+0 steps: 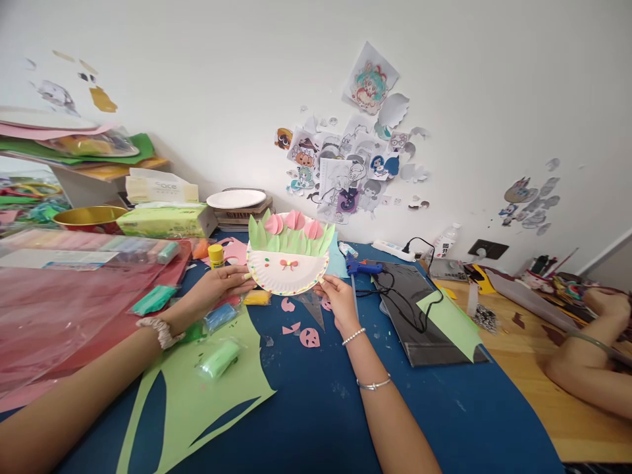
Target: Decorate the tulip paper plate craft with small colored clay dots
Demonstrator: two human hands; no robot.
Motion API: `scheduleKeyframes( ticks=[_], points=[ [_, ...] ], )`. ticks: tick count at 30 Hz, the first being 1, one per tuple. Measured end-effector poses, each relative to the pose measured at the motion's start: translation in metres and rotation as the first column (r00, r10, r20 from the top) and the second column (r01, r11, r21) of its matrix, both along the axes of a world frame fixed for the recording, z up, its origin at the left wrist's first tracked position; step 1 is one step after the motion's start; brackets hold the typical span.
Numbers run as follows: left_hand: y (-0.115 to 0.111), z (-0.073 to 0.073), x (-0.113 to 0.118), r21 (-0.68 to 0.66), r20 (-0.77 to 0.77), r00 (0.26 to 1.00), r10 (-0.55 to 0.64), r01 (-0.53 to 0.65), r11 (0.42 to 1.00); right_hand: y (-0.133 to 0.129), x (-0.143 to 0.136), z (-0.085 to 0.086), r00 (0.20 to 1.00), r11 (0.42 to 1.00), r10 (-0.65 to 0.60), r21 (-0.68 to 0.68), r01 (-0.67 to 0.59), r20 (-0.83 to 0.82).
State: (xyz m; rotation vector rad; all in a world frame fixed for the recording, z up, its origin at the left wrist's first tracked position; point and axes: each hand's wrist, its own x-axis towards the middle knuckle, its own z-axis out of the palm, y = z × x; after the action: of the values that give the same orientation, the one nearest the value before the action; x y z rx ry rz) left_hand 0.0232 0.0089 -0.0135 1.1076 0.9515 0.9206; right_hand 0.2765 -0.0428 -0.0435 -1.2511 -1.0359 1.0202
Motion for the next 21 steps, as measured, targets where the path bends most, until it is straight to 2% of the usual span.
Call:
scheduleKeyframes(
  ticks=[21],
  points=[
    [-0.0031,0.0039,0.0011,0.0,0.01,1.0,0.018,-0.018,1.0,-0.0008,-0.0005,0.0007,1.0,1.0,-0.002,0.015,0.001,0.019]
  ],
)
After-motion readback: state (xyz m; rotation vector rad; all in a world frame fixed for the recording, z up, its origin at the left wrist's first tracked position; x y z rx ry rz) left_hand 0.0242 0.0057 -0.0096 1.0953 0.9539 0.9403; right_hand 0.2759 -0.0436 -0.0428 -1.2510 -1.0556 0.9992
